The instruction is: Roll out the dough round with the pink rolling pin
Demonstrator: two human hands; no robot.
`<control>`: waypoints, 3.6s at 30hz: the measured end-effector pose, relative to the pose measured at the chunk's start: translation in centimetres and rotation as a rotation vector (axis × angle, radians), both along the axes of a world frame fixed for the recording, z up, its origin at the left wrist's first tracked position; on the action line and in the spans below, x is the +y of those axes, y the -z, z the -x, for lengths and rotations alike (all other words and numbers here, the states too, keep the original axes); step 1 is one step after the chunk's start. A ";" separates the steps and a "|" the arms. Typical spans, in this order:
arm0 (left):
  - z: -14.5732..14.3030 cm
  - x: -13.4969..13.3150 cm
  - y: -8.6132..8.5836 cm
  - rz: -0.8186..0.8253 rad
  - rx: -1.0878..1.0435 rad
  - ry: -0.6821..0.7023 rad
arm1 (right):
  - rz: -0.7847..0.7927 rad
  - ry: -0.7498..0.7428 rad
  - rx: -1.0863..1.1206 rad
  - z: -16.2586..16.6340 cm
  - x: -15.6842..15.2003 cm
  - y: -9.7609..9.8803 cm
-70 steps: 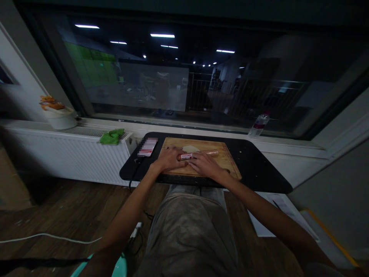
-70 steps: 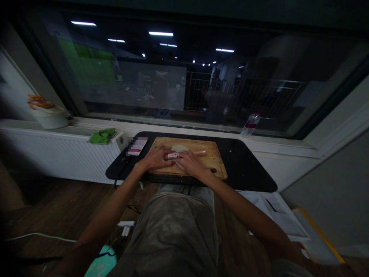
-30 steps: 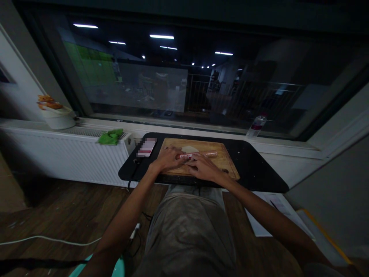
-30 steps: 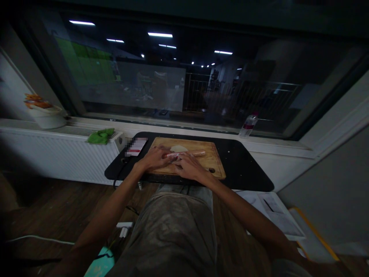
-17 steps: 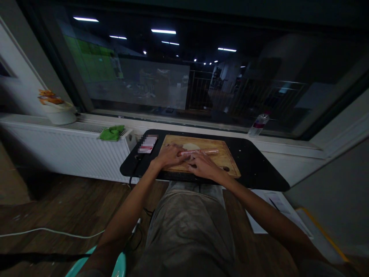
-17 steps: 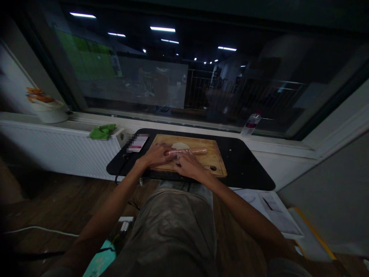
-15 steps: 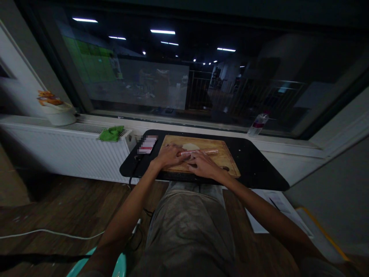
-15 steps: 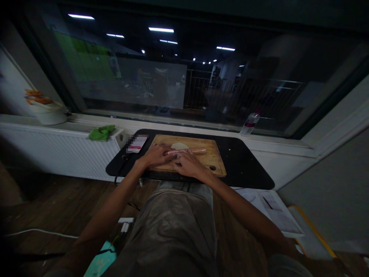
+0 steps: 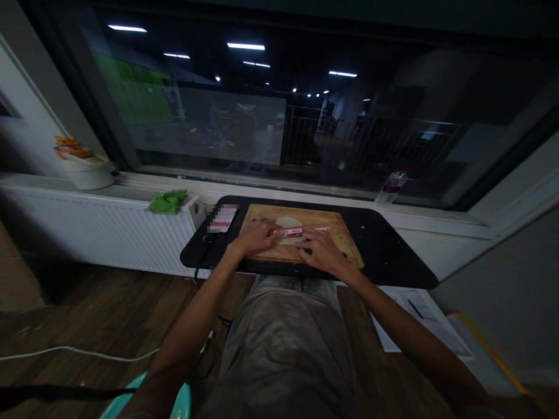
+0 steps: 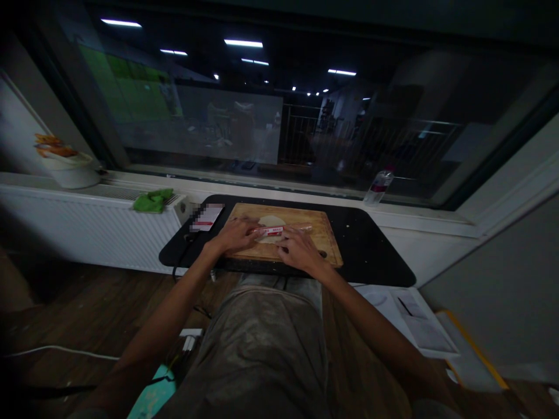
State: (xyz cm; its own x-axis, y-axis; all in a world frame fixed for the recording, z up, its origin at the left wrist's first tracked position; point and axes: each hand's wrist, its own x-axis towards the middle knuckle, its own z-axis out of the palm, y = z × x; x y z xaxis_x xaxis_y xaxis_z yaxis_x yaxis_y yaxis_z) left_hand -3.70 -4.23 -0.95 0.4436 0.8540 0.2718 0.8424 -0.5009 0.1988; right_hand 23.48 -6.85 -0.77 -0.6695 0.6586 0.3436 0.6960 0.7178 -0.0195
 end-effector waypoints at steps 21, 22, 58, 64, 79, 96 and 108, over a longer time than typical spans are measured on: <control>0.1 0.0 0.3 -0.014 0.027 -0.005 | 0.077 -0.039 -0.223 1.2 -0.3 -2.3; 0.1 0.0 0.3 -0.014 0.020 -0.008 | 0.085 -0.036 -0.223 1.3 -0.3 -2.2; -1.4 -0.9 0.6 -0.032 0.191 -0.156 | 0.127 0.389 -0.096 -2.4 5.4 1.6; -1.8 -3.2 0.6 -0.105 0.180 -0.174 | 0.040 0.422 -0.093 -1.9 3.1 2.5; -1.2 -3.6 2.0 -0.086 0.102 -0.178 | 0.015 0.513 -0.031 -0.6 0.5 1.4; -1.6 -2.2 0.8 -0.114 0.163 -0.174 | 0.049 0.494 -0.021 -1.1 2.6 1.3; -1.9 -3.0 1.1 -0.133 0.126 -0.187 | -0.020 0.511 0.005 -0.8 0.4 1.6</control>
